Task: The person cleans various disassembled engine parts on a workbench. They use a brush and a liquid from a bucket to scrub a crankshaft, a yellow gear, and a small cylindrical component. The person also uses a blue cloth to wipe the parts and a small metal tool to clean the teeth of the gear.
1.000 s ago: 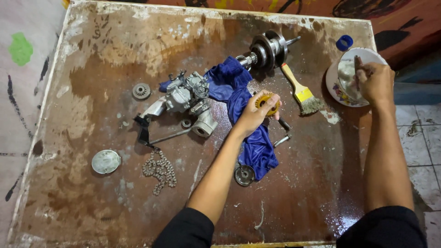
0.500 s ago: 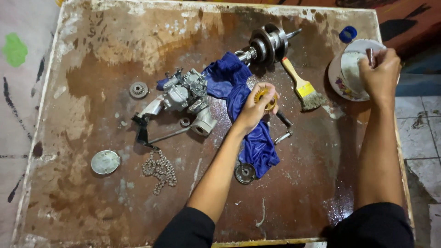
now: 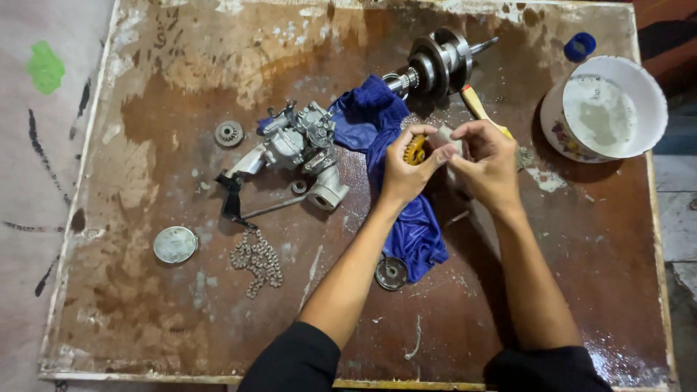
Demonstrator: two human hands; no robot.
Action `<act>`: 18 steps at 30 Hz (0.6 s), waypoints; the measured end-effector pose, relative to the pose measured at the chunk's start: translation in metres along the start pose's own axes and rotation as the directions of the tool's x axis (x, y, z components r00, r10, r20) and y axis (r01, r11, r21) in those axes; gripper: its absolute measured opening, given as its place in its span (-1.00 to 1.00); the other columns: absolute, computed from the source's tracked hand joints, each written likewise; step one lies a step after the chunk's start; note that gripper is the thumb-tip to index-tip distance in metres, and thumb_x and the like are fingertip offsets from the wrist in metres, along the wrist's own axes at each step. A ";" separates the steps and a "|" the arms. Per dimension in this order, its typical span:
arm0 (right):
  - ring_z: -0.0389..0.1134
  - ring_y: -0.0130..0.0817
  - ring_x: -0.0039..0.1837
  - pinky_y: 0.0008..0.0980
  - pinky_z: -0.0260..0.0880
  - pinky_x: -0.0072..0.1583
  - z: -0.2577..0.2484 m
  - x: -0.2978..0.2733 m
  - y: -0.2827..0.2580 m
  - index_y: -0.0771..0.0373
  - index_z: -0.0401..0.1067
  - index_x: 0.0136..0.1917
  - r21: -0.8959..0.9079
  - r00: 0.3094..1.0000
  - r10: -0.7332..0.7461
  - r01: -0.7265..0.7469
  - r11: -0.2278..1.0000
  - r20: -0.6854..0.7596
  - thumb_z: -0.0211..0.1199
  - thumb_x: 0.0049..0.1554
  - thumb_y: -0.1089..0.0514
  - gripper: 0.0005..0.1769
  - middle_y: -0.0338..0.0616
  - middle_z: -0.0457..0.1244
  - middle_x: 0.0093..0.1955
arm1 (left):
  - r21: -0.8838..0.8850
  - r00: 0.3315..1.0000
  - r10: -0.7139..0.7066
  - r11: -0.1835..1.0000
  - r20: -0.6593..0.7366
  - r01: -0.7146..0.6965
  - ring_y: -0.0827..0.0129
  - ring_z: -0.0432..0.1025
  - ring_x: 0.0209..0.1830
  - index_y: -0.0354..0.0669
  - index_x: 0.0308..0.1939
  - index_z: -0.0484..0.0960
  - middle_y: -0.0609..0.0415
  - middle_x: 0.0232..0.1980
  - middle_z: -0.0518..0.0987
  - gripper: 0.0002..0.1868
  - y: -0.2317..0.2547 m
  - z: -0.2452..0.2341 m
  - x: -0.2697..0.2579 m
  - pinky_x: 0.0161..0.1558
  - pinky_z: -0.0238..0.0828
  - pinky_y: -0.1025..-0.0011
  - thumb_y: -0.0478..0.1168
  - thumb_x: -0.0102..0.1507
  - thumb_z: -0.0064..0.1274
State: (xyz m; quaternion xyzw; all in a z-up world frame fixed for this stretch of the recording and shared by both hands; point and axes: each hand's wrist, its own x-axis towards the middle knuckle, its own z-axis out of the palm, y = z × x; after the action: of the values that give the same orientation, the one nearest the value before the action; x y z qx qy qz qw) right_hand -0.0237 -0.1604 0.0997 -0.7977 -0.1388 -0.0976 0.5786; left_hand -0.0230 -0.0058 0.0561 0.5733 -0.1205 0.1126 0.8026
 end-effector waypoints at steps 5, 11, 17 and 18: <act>0.37 -0.57 0.01 -0.56 0.44 0.02 -0.002 0.001 0.003 0.38 0.42 0.16 -0.018 0.998 0.001 0.000 1.000 0.058 0.44 0.18 0.35 -0.68 -0.20 0.35 -0.01 | -0.096 0.998 -0.064 0.993 -0.017 0.062 0.57 0.49 -0.14 -0.26 -0.09 0.59 0.13 -0.14 0.62 -0.80 -0.035 -0.005 0.004 -0.08 0.48 0.55 -0.24 0.33 0.27; 0.41 -0.46 0.06 -0.46 0.50 0.06 -0.004 0.005 -0.023 0.38 0.41 0.26 -0.187 0.998 -0.049 0.041 0.981 -0.042 0.32 0.21 0.40 -0.66 -0.13 0.35 0.04 | -0.117 0.995 -0.094 0.989 -0.029 0.090 0.56 0.49 -0.10 -0.27 -0.02 0.59 0.13 -0.07 0.62 -0.76 -0.021 -0.006 0.007 -0.01 0.50 0.54 -0.43 0.24 0.20; 0.47 -0.29 0.12 -0.38 0.50 0.15 -0.006 0.002 -0.024 0.35 0.55 0.09 -0.382 0.983 -0.184 0.162 0.910 -0.021 0.24 0.20 0.46 -0.79 -0.01 0.39 0.09 | -0.234 0.995 -0.070 0.971 -0.071 0.051 0.54 0.51 0.01 -0.26 0.05 0.57 0.11 -0.01 0.62 -0.66 -0.022 -0.006 0.007 0.11 0.49 0.54 -0.53 0.21 0.13; 0.48 -0.24 0.15 -0.36 0.51 0.20 -0.006 0.002 -0.026 0.35 0.57 0.03 -0.400 0.977 -0.212 0.197 0.895 0.006 0.20 0.15 0.49 -0.77 -0.01 0.41 0.10 | -0.299 0.991 -0.096 0.952 -0.098 0.062 0.53 0.51 0.00 -0.24 0.07 0.56 0.12 -0.01 0.62 -0.65 -0.022 -0.005 0.007 0.10 0.49 0.54 -0.53 0.22 0.13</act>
State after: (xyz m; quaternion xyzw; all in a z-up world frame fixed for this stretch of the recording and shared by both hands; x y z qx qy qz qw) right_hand -0.0309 -0.1585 0.1258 -0.8778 -0.1882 -0.1989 0.3930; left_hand -0.0087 -0.0078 0.0369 0.4442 -0.0679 0.0929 0.8885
